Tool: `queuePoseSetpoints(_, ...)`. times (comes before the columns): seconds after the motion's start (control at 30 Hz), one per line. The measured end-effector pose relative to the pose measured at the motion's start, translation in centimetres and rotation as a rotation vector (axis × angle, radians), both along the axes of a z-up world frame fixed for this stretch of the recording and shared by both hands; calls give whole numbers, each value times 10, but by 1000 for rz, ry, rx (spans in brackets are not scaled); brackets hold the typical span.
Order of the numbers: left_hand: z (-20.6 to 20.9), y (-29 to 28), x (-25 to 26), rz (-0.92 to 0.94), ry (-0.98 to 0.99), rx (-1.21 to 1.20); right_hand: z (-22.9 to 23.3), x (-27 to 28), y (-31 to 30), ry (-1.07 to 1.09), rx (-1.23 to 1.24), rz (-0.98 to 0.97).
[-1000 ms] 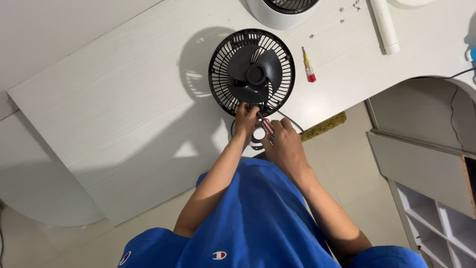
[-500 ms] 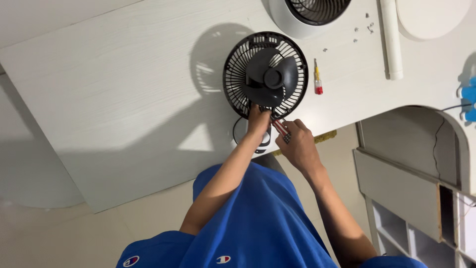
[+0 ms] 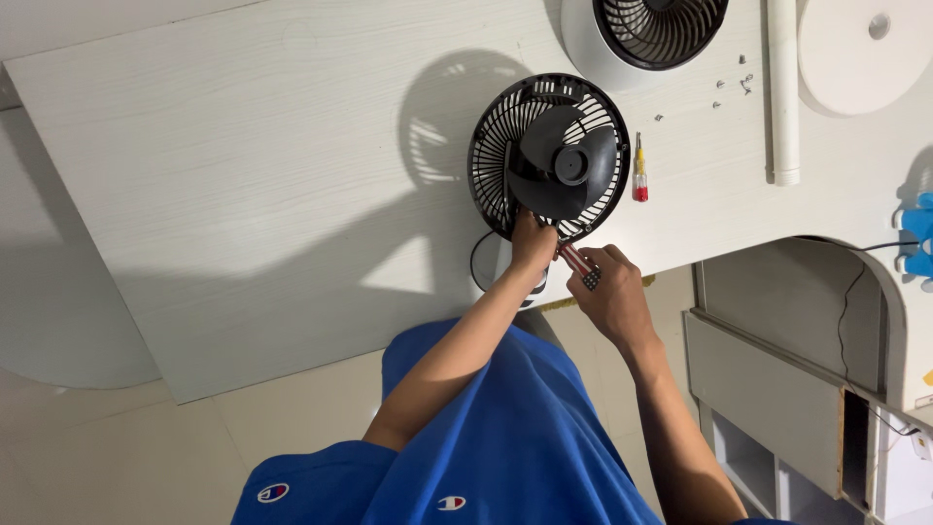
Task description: The person uses a screwdriver to loosen and remove screws from the front grille of a small electric fan. They detach the grille, set it aside, and continue to unscrew and remove the fan blades from the motor housing.
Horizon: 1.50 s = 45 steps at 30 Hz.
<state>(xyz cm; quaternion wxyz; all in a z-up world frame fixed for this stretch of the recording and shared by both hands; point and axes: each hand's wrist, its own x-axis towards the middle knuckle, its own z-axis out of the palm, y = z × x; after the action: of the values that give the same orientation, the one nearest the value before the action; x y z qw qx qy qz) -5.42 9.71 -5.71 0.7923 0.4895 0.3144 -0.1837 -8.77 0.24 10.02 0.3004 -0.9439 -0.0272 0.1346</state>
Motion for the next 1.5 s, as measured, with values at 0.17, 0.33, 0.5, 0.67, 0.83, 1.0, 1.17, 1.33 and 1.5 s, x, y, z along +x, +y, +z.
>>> queuePoseSetpoints(0.17,5,-1,0,-16,36,61,-3,1,0,1,4,0)
queuePoseSetpoints(0.33,8,0,1,-15,22,75,-3,3,-2,14,1,-1)
queuePoseSetpoints(0.5,12,2,3,-33,34,86,-2,6,-2,-9,4,25)
queuePoseSetpoints(0.67,15,4,3,-14,45,106,-1,7,-1,-3,6,18)
queuePoseSetpoints(0.83,15,6,3,6,29,77,-2,8,1,-11,-2,28)
queuePoseSetpoints(1.0,13,6,3,1,36,66,-2,8,1,-51,-27,63)
queuePoseSetpoints(1.17,14,9,3,33,18,25,-1,8,5,-42,-22,40)
queuePoseSetpoints(1.33,13,12,1,25,24,-17,3,8,10,-43,-20,31)
queuePoseSetpoints(1.5,9,14,-2,-3,36,-61,6,9,13,-80,-12,38)
